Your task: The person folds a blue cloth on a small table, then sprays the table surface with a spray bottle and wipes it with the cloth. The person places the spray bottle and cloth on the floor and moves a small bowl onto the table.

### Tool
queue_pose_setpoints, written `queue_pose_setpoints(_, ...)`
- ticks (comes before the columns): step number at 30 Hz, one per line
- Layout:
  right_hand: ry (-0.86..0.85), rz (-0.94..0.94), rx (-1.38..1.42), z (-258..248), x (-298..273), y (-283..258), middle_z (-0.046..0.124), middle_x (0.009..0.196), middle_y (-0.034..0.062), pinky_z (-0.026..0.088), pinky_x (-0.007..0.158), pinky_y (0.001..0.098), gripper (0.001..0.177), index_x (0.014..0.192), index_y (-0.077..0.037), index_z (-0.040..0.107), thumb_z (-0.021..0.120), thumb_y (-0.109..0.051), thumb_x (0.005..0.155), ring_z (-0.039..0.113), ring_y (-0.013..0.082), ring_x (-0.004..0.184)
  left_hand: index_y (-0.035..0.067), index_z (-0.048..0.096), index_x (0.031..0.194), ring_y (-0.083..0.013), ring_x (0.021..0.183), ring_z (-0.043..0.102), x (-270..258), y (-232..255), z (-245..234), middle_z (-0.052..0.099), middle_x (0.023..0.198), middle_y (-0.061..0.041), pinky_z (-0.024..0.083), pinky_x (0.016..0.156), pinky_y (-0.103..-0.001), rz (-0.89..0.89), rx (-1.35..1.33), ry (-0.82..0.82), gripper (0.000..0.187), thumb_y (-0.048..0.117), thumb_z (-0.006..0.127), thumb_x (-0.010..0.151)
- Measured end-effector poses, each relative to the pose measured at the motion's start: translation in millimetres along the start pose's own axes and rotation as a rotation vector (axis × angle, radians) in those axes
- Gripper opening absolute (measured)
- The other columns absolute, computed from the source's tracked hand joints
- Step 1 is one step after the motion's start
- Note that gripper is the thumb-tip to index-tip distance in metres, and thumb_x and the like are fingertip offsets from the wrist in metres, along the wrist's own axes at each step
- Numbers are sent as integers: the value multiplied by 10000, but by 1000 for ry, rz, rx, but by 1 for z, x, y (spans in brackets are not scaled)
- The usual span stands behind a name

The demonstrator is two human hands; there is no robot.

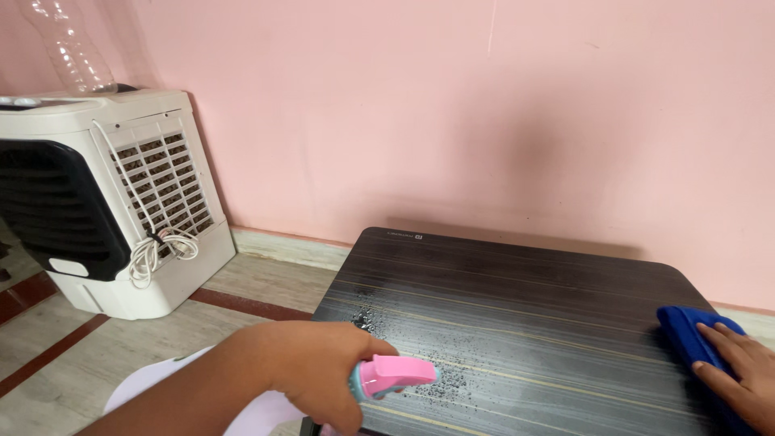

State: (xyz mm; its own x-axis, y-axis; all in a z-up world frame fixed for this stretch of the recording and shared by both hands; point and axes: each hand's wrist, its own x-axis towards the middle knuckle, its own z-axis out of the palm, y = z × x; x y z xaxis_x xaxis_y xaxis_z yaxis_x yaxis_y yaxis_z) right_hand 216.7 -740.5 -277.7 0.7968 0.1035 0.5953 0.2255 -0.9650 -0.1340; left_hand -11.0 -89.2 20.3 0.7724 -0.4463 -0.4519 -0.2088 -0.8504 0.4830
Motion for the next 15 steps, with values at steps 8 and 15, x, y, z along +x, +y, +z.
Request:
queue_pose_setpoints(8, -221, 115, -227, -12, -3, -1, 359, 1612, 144, 233, 1227, 460, 844, 1543, -235, 417, 633, -581, 804, 312, 325, 1495, 215, 677, 1241, -173, 607, 693, 46, 57, -5, 720, 805, -34, 556, 602, -354, 157, 153, -59, 627, 232, 662, 615)
queue_pose_setpoints(15, -301, 145, -227, -25, -4, -15, 345, 1631, 107, 237, 1233, 443, 810, 1551, -256, 400, 610, -579, 838, 300, 307, 1514, 201, 609, 1326, -210, 654, 729, 81, 99, -17, 747, 710, -94, 565, 612, -395, 224, 288, -25, 714, 224, 656, 614)
